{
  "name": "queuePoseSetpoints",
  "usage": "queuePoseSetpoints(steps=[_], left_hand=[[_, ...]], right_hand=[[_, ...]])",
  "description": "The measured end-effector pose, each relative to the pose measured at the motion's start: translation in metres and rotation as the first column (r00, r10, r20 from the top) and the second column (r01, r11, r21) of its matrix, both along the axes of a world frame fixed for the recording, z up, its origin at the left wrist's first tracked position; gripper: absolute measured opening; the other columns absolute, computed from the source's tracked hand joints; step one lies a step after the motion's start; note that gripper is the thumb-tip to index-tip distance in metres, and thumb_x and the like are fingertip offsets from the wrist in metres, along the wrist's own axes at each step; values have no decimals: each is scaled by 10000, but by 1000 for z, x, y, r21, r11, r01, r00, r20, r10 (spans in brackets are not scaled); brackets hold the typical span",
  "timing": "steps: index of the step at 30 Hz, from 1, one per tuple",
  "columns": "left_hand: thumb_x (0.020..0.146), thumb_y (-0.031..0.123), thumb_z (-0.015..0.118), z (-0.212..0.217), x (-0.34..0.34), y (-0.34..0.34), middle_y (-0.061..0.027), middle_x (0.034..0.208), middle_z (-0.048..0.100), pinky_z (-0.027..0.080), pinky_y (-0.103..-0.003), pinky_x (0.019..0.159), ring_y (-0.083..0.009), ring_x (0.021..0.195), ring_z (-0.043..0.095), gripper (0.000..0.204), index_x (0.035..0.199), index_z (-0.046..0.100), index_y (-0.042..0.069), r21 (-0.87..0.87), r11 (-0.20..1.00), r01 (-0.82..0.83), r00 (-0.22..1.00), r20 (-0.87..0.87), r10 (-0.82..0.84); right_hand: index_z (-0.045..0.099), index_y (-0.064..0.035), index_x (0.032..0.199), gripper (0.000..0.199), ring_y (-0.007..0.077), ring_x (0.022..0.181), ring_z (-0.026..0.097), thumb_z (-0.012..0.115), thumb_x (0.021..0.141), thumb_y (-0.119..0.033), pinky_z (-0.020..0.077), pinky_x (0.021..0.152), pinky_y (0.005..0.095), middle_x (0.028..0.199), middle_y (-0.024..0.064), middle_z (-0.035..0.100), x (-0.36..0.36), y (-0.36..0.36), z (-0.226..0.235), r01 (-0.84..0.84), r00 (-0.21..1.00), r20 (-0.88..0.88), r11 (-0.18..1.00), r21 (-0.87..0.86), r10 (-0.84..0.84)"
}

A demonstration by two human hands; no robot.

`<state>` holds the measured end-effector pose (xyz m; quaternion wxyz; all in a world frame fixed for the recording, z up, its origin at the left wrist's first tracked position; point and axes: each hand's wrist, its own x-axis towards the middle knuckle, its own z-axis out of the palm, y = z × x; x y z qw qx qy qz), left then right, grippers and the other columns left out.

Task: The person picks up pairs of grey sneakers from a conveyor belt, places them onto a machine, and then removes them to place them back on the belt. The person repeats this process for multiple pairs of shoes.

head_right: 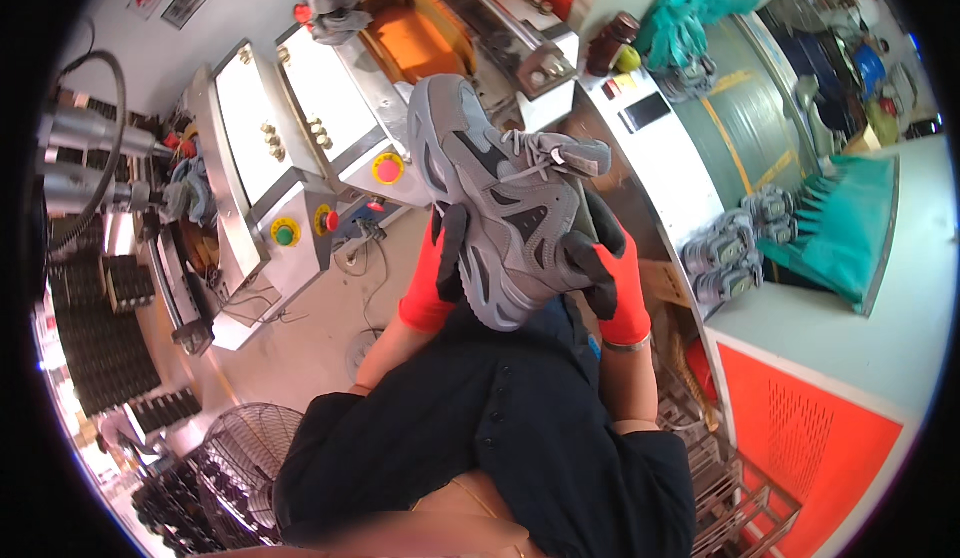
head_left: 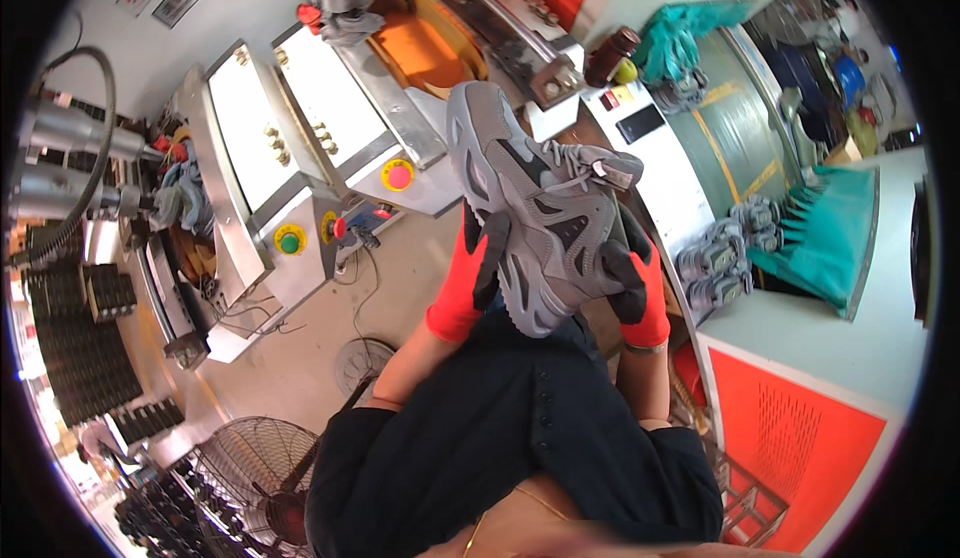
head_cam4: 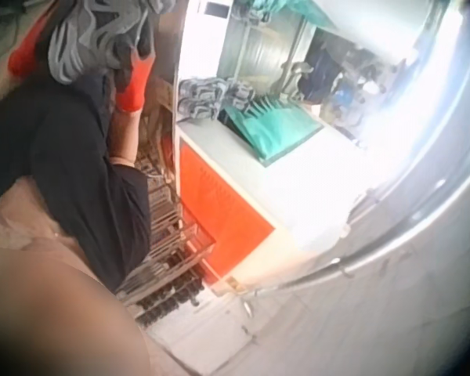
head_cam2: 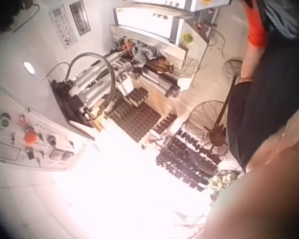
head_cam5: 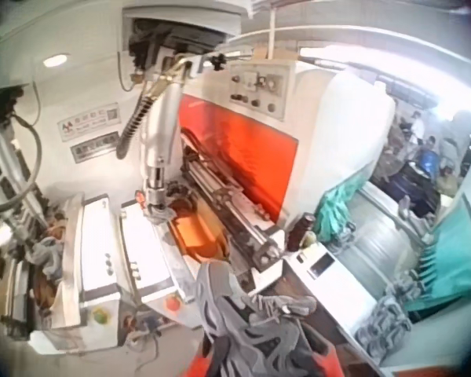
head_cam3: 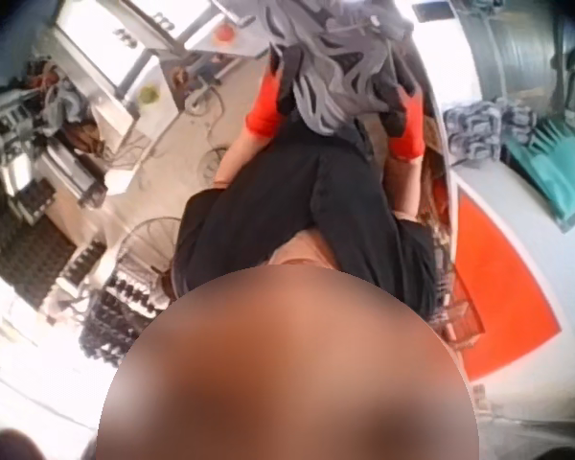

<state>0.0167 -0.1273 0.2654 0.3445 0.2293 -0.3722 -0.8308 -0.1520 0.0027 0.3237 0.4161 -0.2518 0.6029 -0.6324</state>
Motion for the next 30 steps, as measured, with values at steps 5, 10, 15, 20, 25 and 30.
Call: queuePoseSetpoints(steps=[5,10,15,20,25,30], left_hand=[[1039,151,573,9,-29,23,-112,1539,476,397,-347,1148,-210,1373,485,672,1626,266,35,-89,994,60,998,43,-56],[1072,237,568,13,-78,40,-110,1523,501,384,-368,1162,-221,1370,495,592,1580,355,18,-182,974,133,989,91,-118],[1086,355,554,-21,-145,65,-116,1507,523,377,-386,1170,-234,1375,497,597,1552,399,14,-176,959,223,970,138,-201],[1095,614,318,-54,-245,87,-144,1522,512,381,-451,1197,-311,1378,515,751,1564,383,31,-147,958,248,969,25,-247],[1105,546,337,-49,-364,92,-236,1494,508,425,-511,1179,-352,1384,521,715,1581,329,13,341,596,727,662,-579,-476],[1089,462,465,-45,-429,113,-267,1393,571,502,-547,1103,-404,1318,560,705,1586,306,-12,554,410,725,681,-485,-549]], right_hand=[[504,60,1485,766,222,1261,575,662,856,-348,438,1083,361,1382,136,619,-17,45,-6,99,995,3,993,-65,-99],[490,54,1501,825,229,1303,560,692,811,-351,420,1114,372,1421,138,599,-62,78,-19,165,986,-7,981,-97,-167],[495,33,1507,867,222,1323,552,794,726,-198,411,1133,362,1445,116,593,-125,118,-28,213,976,56,974,-74,-209],[477,46,1511,898,201,1340,526,887,737,-152,398,1144,362,1467,119,571,-195,162,-23,188,981,-48,982,6,-188],[470,66,1516,797,267,1441,479,784,836,-205,336,1209,406,1544,162,507,-261,194,-11,77,993,108,967,-242,-52],[452,49,1533,782,267,1448,475,789,872,-195,333,1219,413,1548,166,505,-309,214,-18,162,957,278,949,-272,-84]])
